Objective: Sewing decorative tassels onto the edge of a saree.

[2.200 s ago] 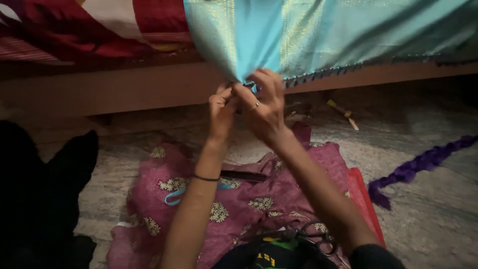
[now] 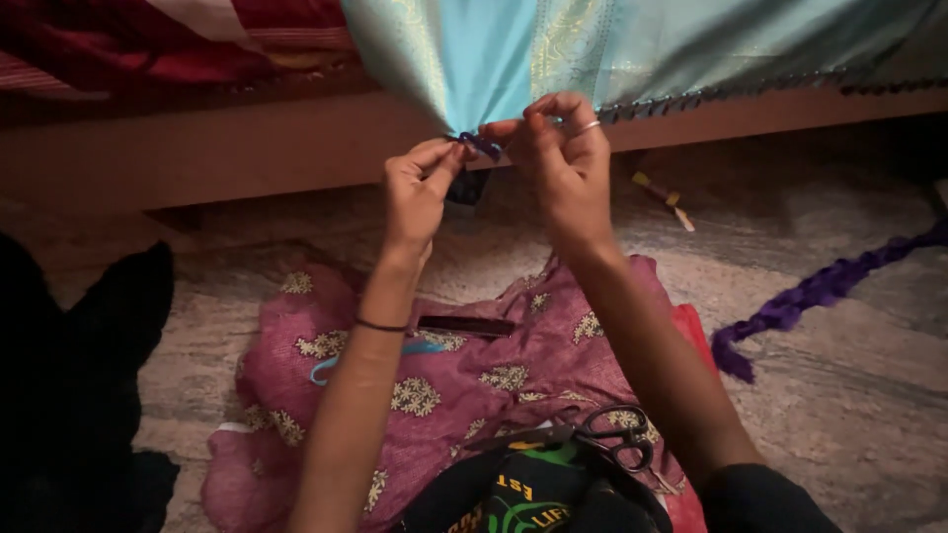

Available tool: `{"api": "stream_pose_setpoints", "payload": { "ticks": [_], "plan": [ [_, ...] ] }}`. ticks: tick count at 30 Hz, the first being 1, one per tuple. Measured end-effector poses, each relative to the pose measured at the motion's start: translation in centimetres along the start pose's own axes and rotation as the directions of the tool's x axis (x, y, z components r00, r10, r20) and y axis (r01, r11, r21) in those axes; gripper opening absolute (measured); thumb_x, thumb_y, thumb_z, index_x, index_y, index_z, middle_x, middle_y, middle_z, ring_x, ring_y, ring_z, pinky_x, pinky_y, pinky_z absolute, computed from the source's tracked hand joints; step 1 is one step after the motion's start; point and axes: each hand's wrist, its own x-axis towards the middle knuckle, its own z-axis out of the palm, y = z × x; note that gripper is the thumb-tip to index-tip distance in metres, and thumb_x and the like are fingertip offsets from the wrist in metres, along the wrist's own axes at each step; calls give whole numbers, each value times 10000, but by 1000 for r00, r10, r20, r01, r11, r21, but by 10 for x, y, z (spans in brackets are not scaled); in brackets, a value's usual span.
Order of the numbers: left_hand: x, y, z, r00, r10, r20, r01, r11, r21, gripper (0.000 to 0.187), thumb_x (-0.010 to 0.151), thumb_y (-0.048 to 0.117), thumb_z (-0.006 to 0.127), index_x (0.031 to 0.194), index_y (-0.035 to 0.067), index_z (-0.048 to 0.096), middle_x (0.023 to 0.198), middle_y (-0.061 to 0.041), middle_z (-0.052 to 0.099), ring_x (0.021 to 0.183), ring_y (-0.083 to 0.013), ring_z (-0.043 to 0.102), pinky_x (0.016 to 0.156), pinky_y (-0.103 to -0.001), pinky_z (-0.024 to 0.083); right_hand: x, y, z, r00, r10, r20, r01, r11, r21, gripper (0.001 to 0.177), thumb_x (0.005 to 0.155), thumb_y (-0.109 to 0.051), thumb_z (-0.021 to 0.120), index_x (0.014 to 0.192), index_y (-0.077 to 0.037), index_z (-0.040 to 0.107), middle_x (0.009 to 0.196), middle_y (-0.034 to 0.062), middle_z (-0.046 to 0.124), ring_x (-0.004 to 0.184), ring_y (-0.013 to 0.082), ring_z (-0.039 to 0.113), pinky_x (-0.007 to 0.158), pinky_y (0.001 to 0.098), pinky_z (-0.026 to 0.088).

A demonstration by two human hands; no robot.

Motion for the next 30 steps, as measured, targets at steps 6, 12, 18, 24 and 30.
{"api": "stream_pose_setpoints", "payload": {
  "ticks": [6, 12, 18, 24, 30],
  "plan": [
    [-1, -9, -4, 997, -79, -6, 78, 994, -82, 133, 1000, 77, 698, 1042, 2, 799, 979, -44, 757, 903, -99, 666, 846, -252, 518, -23, -2, -1, 992, 111, -62, -119, 980, -160, 158, 1110, -189, 576, 1185, -61, 522, 1118, 169, 741, 1059, 242, 724, 924, 379, 596],
    [3, -16, -9, 985, -166, 44, 171, 972, -160, 132, 994, 122, 712, 1032, 30, 797, 963, -44, 779, 877, -95, 681, 833, -247, 518, -81, 36, -67, 891, 422, -170, -404, 562, -722, 158, 1001, -123, 574, 1133, -68, 639, 1104, 139, 732, 1029, 253, 744, 911, 411, 592],
    [5, -41, -19, 966, -233, 108, 256, 906, -336, 146, 999, 82, 699, 1087, -8, 772, 1014, -61, 767, 946, -122, 679, 907, -255, 510, -207, 143, -183, 527, 849, -38, -2, -43, -999, 226, 962, -101, 600, 1110, -146, 766, 1097, 131, 764, 891, 278, 764, 815, 414, 619],
    [6, -61, -26, 937, -227, 266, 345, 723, -598, 229, 975, 57, 620, 1156, -32, 729, 1105, -85, 752, 1047, -161, 685, 1003, -293, 512, -85, 74, -99, 876, 452, -172, -411, 509, -757, 641, 862, -147, 733, 1446, -37, 496, 1437, 161, 547, 1306, 274, 520, 1050, 448, 444],
    [5, -39, -21, 949, -217, 229, 301, 840, -451, 213, 1027, 46, 592, 1157, -55, 727, 1084, -84, 756, 1005, -151, 690, 968, -285, 522, 28, 65, -35, 894, 439, 92, -426, 767, 479, 356, 1000, -227, 738, 1206, 35, 615, 1120, 144, 696, 1047, 258, 667, 1013, 404, 526]
  ]
}}
